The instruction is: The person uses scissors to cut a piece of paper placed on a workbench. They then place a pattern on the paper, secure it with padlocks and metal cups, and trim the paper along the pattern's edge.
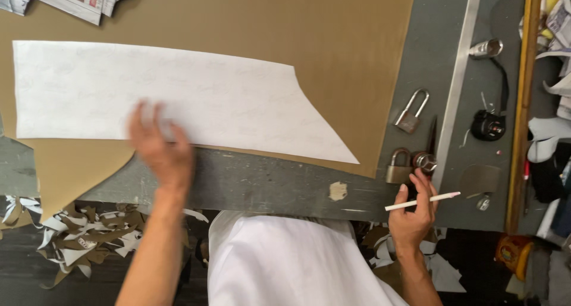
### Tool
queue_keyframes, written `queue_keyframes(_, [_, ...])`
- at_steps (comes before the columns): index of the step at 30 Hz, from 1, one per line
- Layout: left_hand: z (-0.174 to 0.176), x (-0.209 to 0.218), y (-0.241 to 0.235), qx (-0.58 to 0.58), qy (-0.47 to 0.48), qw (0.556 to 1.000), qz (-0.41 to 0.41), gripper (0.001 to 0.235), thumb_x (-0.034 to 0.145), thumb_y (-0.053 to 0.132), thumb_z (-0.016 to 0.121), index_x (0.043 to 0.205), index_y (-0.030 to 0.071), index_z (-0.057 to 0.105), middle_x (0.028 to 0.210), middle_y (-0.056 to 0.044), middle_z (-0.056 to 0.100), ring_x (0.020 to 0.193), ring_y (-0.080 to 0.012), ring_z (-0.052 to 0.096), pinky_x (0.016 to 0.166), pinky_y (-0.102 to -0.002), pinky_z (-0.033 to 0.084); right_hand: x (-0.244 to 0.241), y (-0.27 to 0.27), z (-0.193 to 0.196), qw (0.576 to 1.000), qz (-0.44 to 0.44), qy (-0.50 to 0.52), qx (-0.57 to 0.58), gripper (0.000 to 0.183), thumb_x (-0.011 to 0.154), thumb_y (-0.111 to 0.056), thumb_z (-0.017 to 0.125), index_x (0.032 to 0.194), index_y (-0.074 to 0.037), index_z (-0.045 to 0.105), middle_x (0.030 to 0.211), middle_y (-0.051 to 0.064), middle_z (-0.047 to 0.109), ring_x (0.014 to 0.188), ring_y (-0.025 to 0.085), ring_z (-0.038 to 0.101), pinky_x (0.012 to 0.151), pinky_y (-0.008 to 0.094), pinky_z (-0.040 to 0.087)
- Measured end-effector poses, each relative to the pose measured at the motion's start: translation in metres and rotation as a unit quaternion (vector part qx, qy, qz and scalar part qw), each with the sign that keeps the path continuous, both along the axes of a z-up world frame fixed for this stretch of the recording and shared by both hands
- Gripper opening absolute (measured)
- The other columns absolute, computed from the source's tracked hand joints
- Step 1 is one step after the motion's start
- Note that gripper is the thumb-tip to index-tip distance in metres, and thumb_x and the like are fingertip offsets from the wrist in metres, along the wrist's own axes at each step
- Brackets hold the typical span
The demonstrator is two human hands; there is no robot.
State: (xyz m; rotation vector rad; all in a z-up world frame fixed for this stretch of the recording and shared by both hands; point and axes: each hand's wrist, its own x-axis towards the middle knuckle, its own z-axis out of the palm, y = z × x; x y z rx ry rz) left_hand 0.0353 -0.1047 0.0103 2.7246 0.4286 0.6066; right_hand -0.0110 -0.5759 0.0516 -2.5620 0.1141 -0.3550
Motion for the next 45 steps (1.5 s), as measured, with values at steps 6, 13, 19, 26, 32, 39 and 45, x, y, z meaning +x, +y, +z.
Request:
queue_keyframes(6, [0.017, 0.043, -0.235, -0.234, 0.033, 0.942, -0.239, 0.051, 0.088, 0.0, 0.066, 0.138, 0.001, 0.054, 0.143, -0.021, 0.052, 0.136, -0.0451, 0.047, 0.116, -0.053, 0.038, 0.009, -0.023, 0.0, 0.997, -0.004, 0.049, 0.065, 0.031, 0.096, -0.008, 0.074, 0.125, 0.001, 0.066, 0.12, 0.017, 0.068, 0.105, 0.027, 0.069, 0.085, 0.038, 0.058])
queue_keyframes(13, [0.016, 0.087, -0.382, -0.168, 0.097, 0.934, -0.3, 0.06, 0.077, 0.027, 0.08, 0.13, 0.006, 0.06, 0.129, -0.022, 0.055, 0.119, -0.0361, 0.052, 0.098, -0.046, 0.045, 0.016, -0.013, -0.003, 0.996, -0.021, 0.086, 0.004, 0.06, 0.08, -0.02, 0.088, 0.129, 0.0, 0.061, 0.12, 0.02, 0.062, 0.107, 0.035, 0.061, 0.09, 0.047, 0.05])
queue_keyframes(19, [0.013, 0.102, -0.408, -0.016, 0.136, 0.946, -0.294, 0.068, 0.061, 0.022, 0.085, 0.122, 0.001, 0.063, 0.119, -0.018, 0.055, 0.115, -0.0302, 0.052, 0.091, -0.038, 0.047, 0.018, -0.006, -0.015, 0.993, -0.011, 0.081, -0.09, 0.071, 0.074, -0.023, 0.088, 0.136, -0.002, 0.06, 0.125, 0.019, 0.06, 0.122, 0.039, 0.054, 0.104, 0.05, 0.042])
queue_keyframes(26, [0.023, 0.109, -0.385, -0.156, 0.137, 0.919, -0.336, 0.057, 0.058, 0.011, 0.085, 0.11, 0.0, 0.066, 0.116, -0.018, 0.055, 0.115, -0.0345, 0.057, 0.089, -0.039, 0.056, 0.02, -0.013, -0.026, 0.986, -0.088, 0.127, -0.07, 0.063, 0.076, -0.025, 0.091, 0.13, -0.004, 0.068, 0.118, 0.021, 0.068, 0.111, 0.038, 0.061, 0.095, 0.049, 0.05])
queue_keyframes(32, [0.042, 0.072, -0.241, -0.347, 0.036, 0.907, -0.235, 0.051, 0.072, 0.012, 0.082, 0.12, 0.005, 0.064, 0.124, -0.02, 0.053, 0.111, -0.0382, 0.058, 0.088, -0.047, 0.054, 0.013, 0.022, 0.004, 0.977, -0.096, 0.139, 0.132, 0.06, 0.086, -0.015, 0.084, 0.139, 0.003, 0.062, 0.123, 0.018, 0.069, 0.109, 0.023, 0.065, 0.09, 0.036, 0.054])
queue_keyframes(39, [0.055, 0.023, 0.025, -0.191, 0.006, 0.981, -0.032, 0.04, 0.081, 0.016, 0.082, 0.115, 0.001, 0.068, 0.123, -0.022, 0.056, 0.116, -0.0387, 0.056, 0.096, -0.046, 0.05, 0.06, 0.155, 0.014, 0.975, 0.144, 0.077, 0.149, 0.058, 0.079, -0.011, 0.084, 0.132, 0.0, 0.063, 0.125, 0.017, 0.069, 0.113, 0.028, 0.067, 0.094, 0.039, 0.053])
queue_keyframes(45, [0.063, 0.015, 0.171, -0.053, 0.027, 0.998, -0.029, 0.036, 0.085, 0.012, 0.079, 0.118, 0.002, 0.07, 0.122, -0.019, 0.058, 0.113, -0.0375, 0.056, 0.096, -0.046, 0.05, 0.122, 0.282, 0.008, 0.928, 0.357, 0.014, 0.106, 0.066, 0.073, -0.015, 0.089, 0.132, -0.003, 0.063, 0.129, 0.019, 0.065, 0.121, 0.037, 0.06, 0.101, 0.046, 0.05])
